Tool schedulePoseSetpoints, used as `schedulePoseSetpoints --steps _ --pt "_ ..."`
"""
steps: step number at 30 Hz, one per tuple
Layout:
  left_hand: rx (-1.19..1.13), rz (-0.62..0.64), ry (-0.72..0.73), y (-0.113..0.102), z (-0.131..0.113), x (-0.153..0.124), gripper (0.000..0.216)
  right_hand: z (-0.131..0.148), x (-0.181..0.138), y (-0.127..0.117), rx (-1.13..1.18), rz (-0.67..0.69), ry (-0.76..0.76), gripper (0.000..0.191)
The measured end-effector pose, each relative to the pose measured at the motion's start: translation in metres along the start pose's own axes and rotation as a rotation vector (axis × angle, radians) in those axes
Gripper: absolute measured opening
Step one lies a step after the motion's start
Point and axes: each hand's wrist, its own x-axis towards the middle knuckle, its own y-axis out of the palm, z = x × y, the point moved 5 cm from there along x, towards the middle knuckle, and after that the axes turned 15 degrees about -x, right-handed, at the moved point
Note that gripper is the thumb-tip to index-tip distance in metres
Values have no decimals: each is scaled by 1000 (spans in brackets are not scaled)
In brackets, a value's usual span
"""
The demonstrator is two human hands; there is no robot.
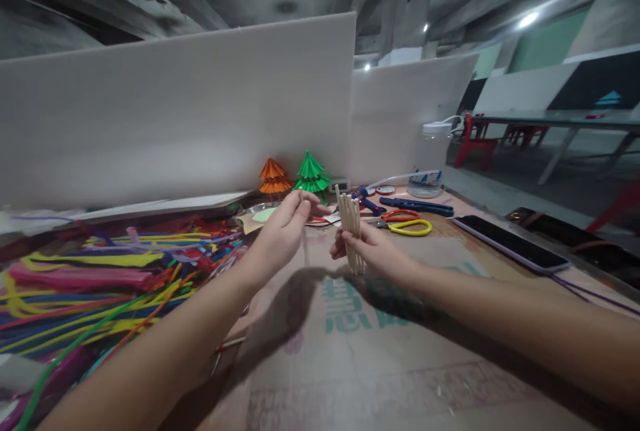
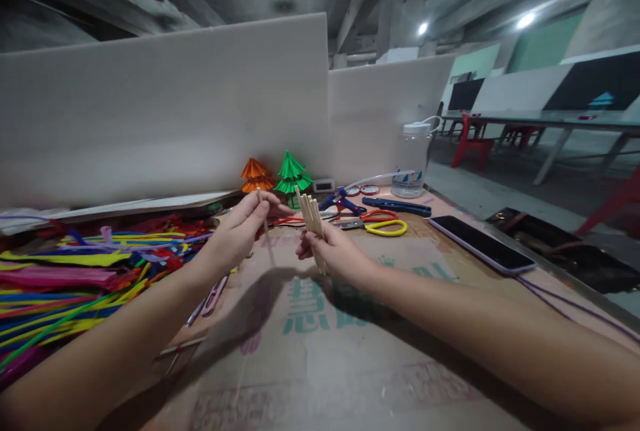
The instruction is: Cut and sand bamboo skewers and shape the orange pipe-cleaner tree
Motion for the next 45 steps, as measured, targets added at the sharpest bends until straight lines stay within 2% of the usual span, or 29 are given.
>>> schedulePoseSetpoints --steps 1,3,6,9,12,15,17,20,23,25,28,33,38,45 --pt "-141 -3 32 9 -3 4 23 -3 -1 0 7 -11 -9 37" --pt "-252 15 49 27 -3 11 17 -7 -3 0 14 -43 -29 40" --pt "-290 26 39 45 5 13 23 -11 -2 -1 34 -78 -60 41" --pt "-309 0 32 54 14 4 26 -8 -3 1 36 -42 -97 38" --pt "-292 -22 31 59 19 -7 26 -4 -7 2 -44 8 -121 32" --pt "-276 48 24 64 18 -15 27 -2 -11 1 -120 -7 -122 33" --pt "-250 91 29 66 15 -17 26 -1 -13 0 -125 -11 -117 38" --pt "-273 119 38 67 11 -18 28 0 -14 3 -127 54 -106 51" --pt "-353 129 11 68 10 -18 30 -1 -14 5 -197 101 -80 62" --pt "-324 151 -13 70 8 -18 27 -4 -15 3 -265 97 -54 66" --pt "-261 204 -14 73 5 -19 26 -7 -17 0 -357 111 20 59" --pt "-276 221 -4 73 6 -20 26 -8 -22 -1 -439 129 108 39" --pt "-333 239 -43 74 10 -19 34 -4 -23 -1 -453 116 130 44" --pt "-458 270 -145 75 18 -16 47 -5 -21 -1 -426 172 126 52"
